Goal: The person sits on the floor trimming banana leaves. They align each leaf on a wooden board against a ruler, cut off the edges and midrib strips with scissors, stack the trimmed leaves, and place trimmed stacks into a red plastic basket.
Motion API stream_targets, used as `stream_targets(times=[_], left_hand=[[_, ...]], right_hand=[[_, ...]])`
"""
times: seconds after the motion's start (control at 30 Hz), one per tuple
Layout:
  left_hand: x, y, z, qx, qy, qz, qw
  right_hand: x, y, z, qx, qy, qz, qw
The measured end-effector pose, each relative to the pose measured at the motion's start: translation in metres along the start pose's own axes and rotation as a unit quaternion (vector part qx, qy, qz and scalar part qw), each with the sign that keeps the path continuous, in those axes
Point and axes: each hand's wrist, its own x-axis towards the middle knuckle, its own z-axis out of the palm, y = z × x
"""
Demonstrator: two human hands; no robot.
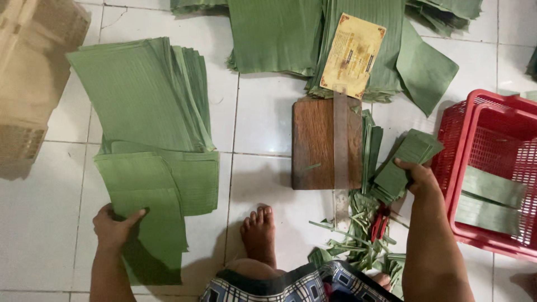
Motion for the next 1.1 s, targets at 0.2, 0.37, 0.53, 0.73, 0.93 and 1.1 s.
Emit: stream_targets(times=[0.2,0.37,0.53,0.73,0.93,1.1], left_hand=[[-0.008,0.018,0.012,0.187,-0.011,-0.018,0.982],[-0.013,0.005,0.030,0.049,0.059,-0.027,0.997],[-0.016,0.012,0.036,0.032,0.054,0.003,0.998],[-0.048,0.030,0.039,-0.165,0.034,0.021,0.985],[-0.065,0.031,0.054,-0.215,0.023,0.037,0.976],[-0.067,0.038,0.077,-0.192,-0.068,0.092,0.975]], right_hand=[[-0.001,-0.009,0.010,-0.109,0.063,-0.075,0.989],[-0.038,-0.021,0.054,-0.364,0.339,-0.239,0.834],[-0.092,0.037,0.210,-0.136,-0.003,-0.385,0.913],[-0.179,0.109,0.392,-0.226,-0.344,-0.206,0.888],[-0.212,0.138,0.400,-0.318,-0.217,-0.197,0.902],[-0.157,0.076,0.340,-0.344,-0.209,-0.301,0.865]])
